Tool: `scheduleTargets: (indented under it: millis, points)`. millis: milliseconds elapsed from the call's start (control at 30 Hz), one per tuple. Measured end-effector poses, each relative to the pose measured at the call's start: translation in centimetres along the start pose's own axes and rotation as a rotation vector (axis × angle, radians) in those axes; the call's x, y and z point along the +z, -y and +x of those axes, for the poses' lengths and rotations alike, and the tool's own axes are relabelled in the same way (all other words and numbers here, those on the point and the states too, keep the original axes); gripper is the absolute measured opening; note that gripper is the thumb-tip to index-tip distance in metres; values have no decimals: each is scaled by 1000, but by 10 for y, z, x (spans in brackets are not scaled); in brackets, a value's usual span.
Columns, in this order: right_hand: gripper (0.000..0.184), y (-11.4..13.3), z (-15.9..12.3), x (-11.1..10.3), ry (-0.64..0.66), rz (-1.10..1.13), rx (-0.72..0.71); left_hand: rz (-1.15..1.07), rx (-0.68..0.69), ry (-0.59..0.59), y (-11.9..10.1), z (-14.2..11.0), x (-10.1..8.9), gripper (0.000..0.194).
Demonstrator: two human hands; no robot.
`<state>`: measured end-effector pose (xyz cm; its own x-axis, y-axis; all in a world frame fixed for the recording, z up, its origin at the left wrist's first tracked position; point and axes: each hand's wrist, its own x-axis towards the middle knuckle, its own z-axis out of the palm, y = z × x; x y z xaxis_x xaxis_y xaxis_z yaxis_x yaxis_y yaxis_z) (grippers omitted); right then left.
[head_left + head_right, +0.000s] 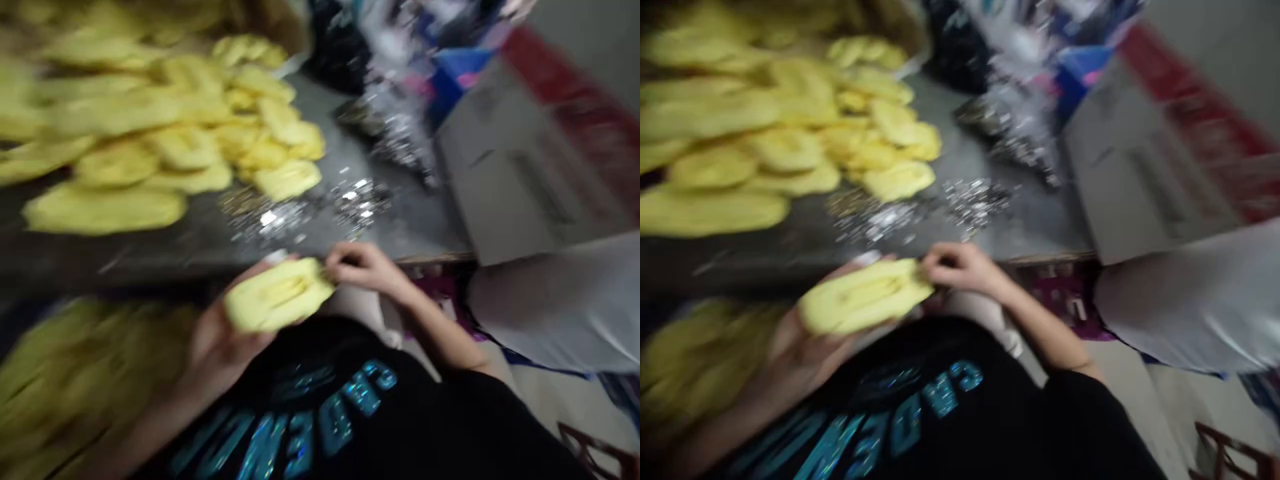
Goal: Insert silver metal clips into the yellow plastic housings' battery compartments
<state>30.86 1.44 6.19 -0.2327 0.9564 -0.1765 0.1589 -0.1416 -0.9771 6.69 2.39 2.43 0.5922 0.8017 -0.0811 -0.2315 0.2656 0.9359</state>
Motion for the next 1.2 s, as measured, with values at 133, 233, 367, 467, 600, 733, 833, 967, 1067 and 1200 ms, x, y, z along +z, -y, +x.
scheduleTargets:
  millis: [133, 233, 367, 467, 600, 733, 833, 967, 1067, 1200]
  points:
    - [34, 8, -10, -7, 20, 68, 40, -200, -21, 2, 6, -45, -19, 102]
    - [37, 15, -18, 0, 7, 18, 55, -207, -28, 77, 8, -37, -19, 105]
    - [39, 23, -24, 2, -20, -4, 83, -179, -20, 105, 2, -30, -14, 103]
    - [40, 26, -22, -3, 11, -7, 116, -178, 18, 124, 3, -32, -13, 102]
    - [45, 31, -14, -10, 120, -15, 123, -131, -1, 153, 9, -37, -14, 106]
    - [45, 35, -6, -15, 202, -16, 141, -101, 12, 162, 13, -40, -14, 111]
    - [44, 37, -3, -17, 243, -50, 157, -77, 13, 194, 12, -42, -14, 113]
    - [47, 41, -1, -17, 261, -108, 176, -16, -7, 169, 7, -42, -11, 113]
    - [47, 45, 1, -15, 250, -137, 173, -14, 22, 156, 6, -42, -8, 110]
    - [48, 48, 3, -14, 229, -158, 175, -9, 29, 130, 9, -43, -7, 111]
